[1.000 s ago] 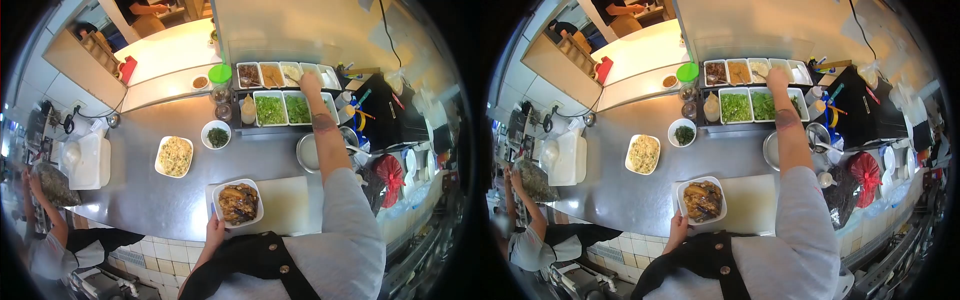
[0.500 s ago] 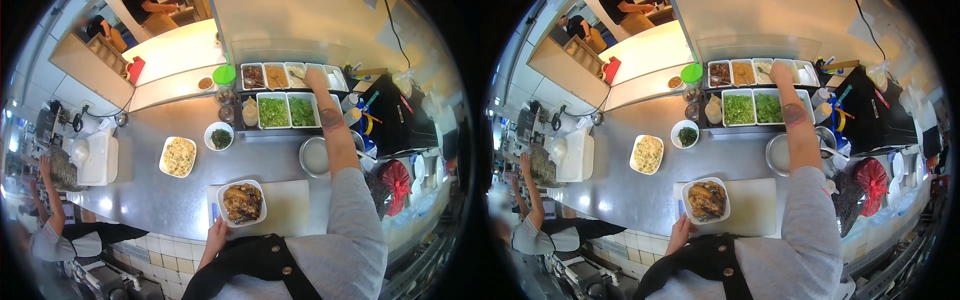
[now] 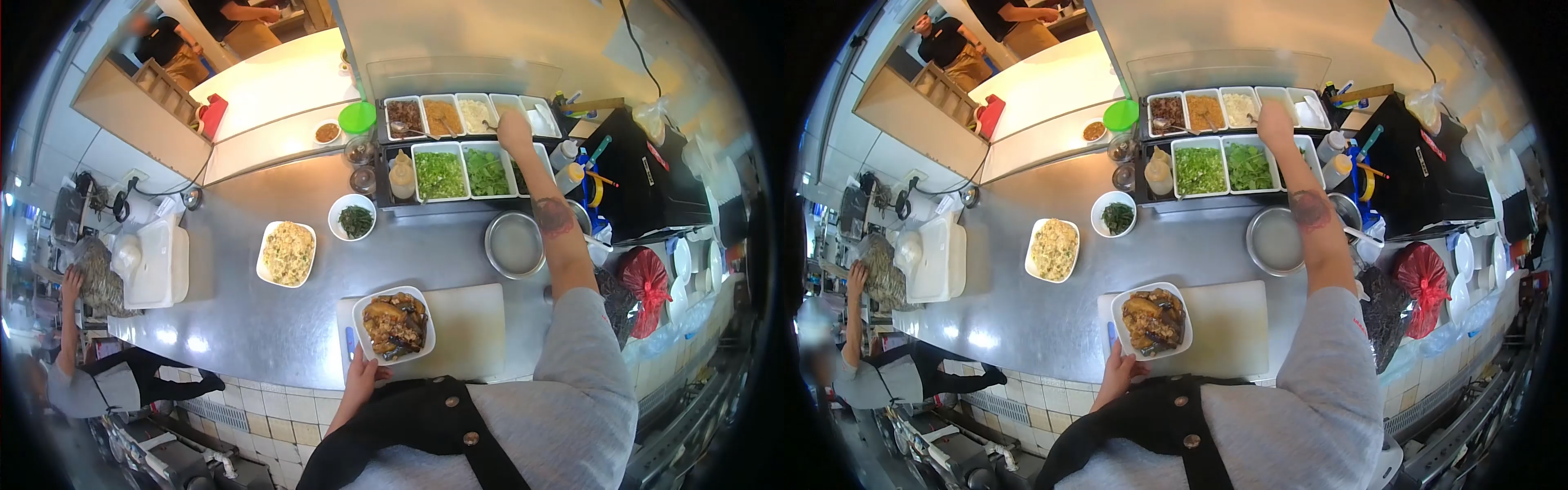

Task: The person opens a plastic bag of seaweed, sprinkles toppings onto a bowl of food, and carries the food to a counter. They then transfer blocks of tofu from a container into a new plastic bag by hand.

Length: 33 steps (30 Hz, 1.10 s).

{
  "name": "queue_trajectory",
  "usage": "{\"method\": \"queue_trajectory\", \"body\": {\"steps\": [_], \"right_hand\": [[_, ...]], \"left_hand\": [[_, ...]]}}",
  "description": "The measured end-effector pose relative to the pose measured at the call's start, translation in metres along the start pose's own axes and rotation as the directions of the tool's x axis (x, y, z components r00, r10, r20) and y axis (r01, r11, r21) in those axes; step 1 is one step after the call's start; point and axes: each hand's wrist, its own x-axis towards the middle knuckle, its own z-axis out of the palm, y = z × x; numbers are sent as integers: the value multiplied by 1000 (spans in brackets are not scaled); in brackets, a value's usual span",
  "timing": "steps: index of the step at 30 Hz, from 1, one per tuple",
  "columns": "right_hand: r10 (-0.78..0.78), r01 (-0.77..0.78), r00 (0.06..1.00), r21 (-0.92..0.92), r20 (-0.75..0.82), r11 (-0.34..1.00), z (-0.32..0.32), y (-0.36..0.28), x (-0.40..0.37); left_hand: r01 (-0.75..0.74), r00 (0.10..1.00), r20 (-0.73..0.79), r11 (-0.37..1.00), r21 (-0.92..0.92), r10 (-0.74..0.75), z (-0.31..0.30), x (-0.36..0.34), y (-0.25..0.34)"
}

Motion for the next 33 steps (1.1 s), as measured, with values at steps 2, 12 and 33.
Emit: {"method": "queue_trajectory", "body": {"steps": [2,12,33], "right_hand": [[164,-164,986,220,15,962,20,12,0],[429,-521,849,619,307,587,16,6,-16],[197,-386,916,899,349,206,-65,-61,-205]], "left_hand": [[4,1000,31,992,-126,0,1,4,2],[-119,991,59,992,-52,122,32,45,35],[27,978,206,1000,16,-30,60,112,62]]}}
